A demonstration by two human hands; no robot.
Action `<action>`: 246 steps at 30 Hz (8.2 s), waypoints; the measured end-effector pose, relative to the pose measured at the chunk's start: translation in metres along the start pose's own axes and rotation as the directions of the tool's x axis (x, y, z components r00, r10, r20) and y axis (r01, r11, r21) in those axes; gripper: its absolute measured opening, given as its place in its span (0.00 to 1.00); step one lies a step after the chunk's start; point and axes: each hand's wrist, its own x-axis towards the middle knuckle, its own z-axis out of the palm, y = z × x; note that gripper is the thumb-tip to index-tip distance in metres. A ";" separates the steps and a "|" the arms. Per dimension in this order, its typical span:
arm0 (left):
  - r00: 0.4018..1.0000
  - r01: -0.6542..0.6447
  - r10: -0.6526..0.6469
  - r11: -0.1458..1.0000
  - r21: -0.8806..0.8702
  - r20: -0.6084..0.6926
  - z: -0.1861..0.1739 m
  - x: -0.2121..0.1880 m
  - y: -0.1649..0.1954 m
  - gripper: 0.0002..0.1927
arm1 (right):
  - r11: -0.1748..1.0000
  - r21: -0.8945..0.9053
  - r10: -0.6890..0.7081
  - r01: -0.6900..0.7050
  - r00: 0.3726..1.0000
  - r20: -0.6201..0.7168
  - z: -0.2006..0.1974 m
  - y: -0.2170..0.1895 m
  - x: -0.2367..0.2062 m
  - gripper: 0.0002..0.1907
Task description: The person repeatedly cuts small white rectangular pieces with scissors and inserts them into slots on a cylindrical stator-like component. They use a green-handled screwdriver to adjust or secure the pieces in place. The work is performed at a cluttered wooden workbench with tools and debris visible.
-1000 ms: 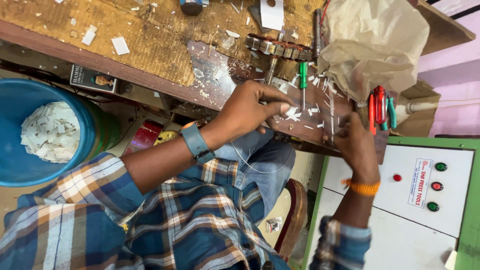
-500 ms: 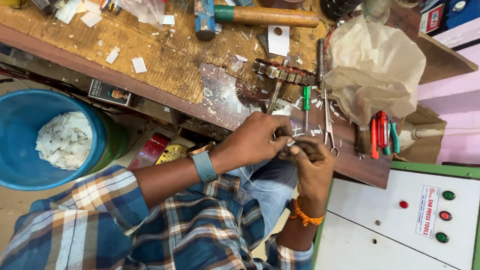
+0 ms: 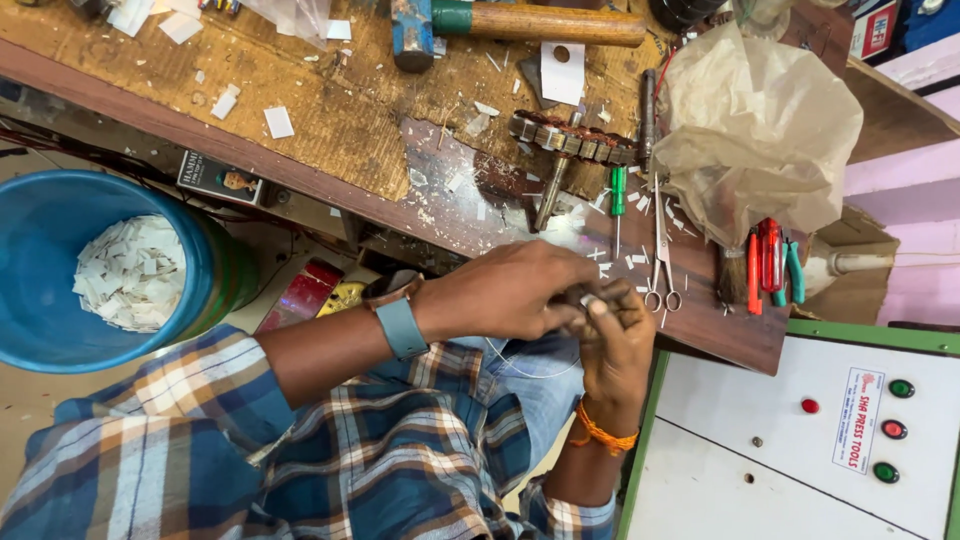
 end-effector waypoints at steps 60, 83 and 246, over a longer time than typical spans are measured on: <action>0.995 -0.050 0.086 0.881 0.470 -0.054 -0.065 0.101 -0.068 0.22 | -0.105 -0.641 -0.749 0.761 0.364 0.554 0.045 -0.040 0.124 0.10; 0.982 -0.118 0.181 0.805 0.581 -0.051 -0.048 0.107 -0.089 0.24 | -0.175 -0.787 -0.663 0.592 0.520 0.538 0.059 -0.051 0.088 0.11; 0.909 -0.263 0.377 0.851 0.455 -0.179 -0.063 0.072 -0.101 0.31 | 0.175 -0.674 -0.713 0.717 0.565 0.416 0.089 -0.014 0.124 0.19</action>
